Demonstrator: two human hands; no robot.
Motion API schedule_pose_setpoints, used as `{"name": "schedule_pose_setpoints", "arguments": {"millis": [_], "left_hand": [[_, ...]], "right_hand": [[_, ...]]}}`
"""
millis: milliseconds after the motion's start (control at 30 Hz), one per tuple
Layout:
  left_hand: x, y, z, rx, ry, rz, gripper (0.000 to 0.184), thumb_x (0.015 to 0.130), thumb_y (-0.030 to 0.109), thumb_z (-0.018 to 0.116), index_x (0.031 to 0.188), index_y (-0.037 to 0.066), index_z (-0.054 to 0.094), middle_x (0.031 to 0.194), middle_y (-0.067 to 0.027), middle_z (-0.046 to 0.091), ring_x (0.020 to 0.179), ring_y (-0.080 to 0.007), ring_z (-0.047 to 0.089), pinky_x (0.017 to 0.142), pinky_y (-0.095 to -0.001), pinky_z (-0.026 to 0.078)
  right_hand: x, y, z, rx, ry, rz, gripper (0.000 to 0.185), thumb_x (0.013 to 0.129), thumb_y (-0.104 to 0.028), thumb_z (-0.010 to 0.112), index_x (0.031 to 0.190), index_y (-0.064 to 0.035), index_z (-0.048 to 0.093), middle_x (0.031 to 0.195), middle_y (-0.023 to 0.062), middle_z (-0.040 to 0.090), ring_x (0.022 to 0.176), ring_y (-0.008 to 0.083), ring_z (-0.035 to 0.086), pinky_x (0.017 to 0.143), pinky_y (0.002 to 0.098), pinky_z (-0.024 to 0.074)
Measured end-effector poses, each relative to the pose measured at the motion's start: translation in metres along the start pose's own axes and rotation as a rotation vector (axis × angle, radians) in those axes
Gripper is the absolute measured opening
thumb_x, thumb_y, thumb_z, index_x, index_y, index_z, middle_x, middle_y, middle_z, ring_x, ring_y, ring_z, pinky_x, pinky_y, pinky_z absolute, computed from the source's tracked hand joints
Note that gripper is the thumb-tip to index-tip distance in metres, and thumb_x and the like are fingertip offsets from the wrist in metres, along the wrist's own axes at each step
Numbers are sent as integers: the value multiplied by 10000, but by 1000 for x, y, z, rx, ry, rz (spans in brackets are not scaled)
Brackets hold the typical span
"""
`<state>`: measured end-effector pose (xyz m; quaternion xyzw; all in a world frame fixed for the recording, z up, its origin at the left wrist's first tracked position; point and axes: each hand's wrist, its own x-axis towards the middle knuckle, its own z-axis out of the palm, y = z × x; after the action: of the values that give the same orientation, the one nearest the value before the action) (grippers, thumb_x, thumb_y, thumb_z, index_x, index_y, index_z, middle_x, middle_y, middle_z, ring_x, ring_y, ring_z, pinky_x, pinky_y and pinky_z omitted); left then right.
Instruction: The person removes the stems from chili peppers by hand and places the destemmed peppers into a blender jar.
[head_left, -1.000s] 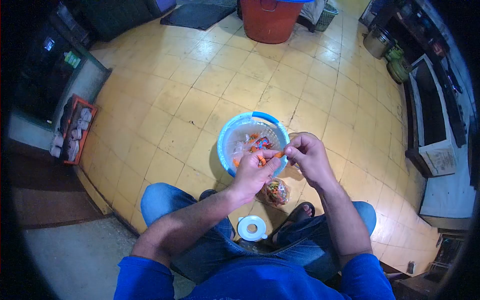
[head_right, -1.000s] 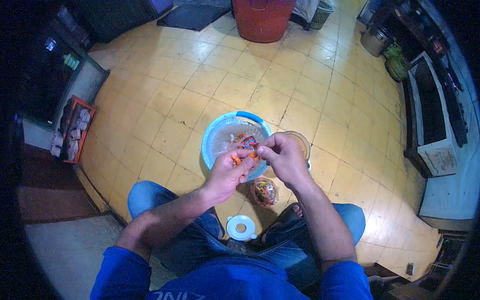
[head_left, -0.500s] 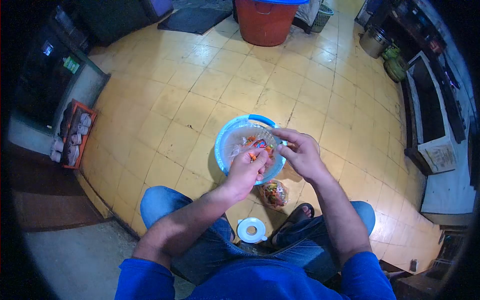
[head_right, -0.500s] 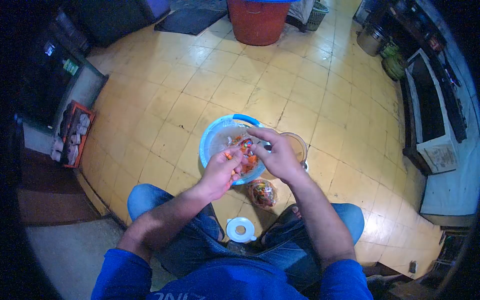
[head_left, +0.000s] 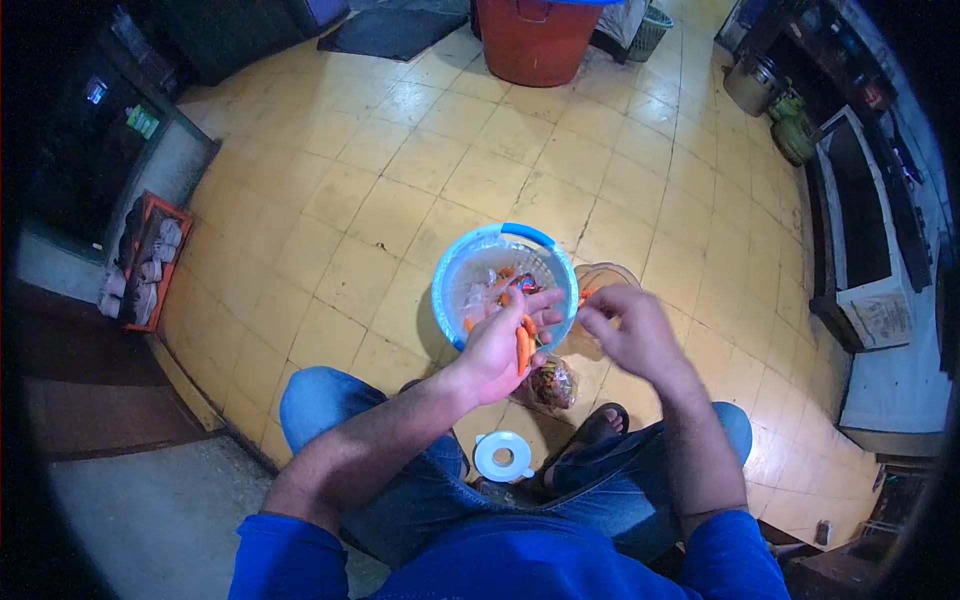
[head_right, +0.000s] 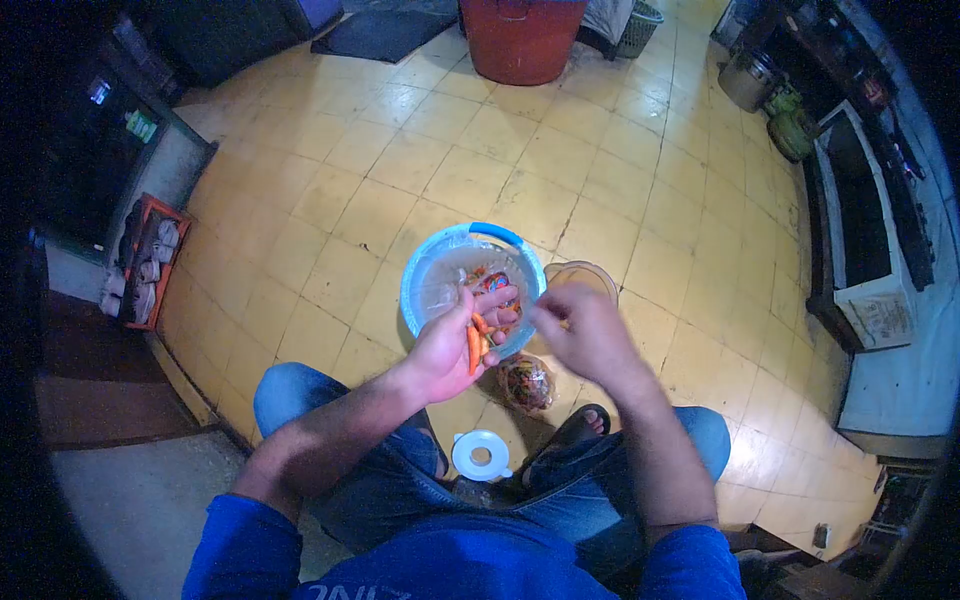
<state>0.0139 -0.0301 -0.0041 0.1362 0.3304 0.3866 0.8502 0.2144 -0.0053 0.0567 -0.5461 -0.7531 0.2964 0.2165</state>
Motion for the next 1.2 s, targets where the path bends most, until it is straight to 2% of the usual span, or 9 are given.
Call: {"name": "schedule_pose_setpoints", "arguments": {"millis": [67,367,567,667,733,833,867,967,1200], "left_hand": [[0,-2,3,-5,-8,14,609,1026,536,225,1340,112,527,1079,-29,617,855,-107,546,647,-266,442],[1,-7,2,47,29,154,468,1045,442,309,1335,124,492,1081,-17,592,798,-85,543,607,-247,442],[4,-2,-4,-4,17,203,216,1034,301,451,1110,120,539,951,24,548,673,-63,472,512,-209,389],[-2,7,0,-137,-5,21,174,1022,292,491,991,123,520,848,21,514,639,-60,446,474,-202,345],[1,7,-6,-204,25,66,147,1023,268,489,1002,126,524,857,24,514,630,-62,449,469,-197,340],[6,12,-13,-245,100,162,119,1003,264,532,1019,148,552,906,12,554,641,-60,448,501,-200,362],[6,11,-14,-245,100,163,119,1003,264,532,1019,148,552,906,12,554,641,-60,448,501,-200,362],[6,11,-11,-140,115,175,119,997,265,545,1025,150,553,912,12,563,646,-57,456,498,-199,363],[1,8,2,-80,50,81,287,1009,393,476,1051,124,567,911,-31,627,644,-77,510,483,-227,380]], "right_hand": [[-6,-14,19,84,-137,-7,164,821,-159,669,910,-22,678,819,181,653,778,344,650,694,431,513],[-2,-14,39,47,24,-96,112,847,-85,609,894,9,570,821,221,620,801,410,626,691,486,490],[1,-14,32,16,-12,-201,71,844,-48,588,883,0,553,793,208,588,799,407,608,694,456,494],[4,-4,36,133,-50,-328,70,861,-47,596,904,-1,564,786,167,613,755,322,638,674,398,502],[6,11,48,562,-105,-16,98,882,-56,605,962,-1,623,857,132,672,783,203,663,696,325,512],[15,20,53,478,-13,91,122,932,-59,585,1003,17,648,868,20,663,812,80,596,722,250,491],[18,20,53,430,-3,151,214,889,-80,624,1086,-19,684,1006,152,703,879,187,679,779,302,524],[24,10,57,185,264,-255,236,865,-87,648,1090,-25,687,970,154,699,871,255,683,787,336,529],[15,9,30,161,142,-117,238,803,-32,650,1038,-21,693,951,160,680,866,299,664,790,371,529]]}}
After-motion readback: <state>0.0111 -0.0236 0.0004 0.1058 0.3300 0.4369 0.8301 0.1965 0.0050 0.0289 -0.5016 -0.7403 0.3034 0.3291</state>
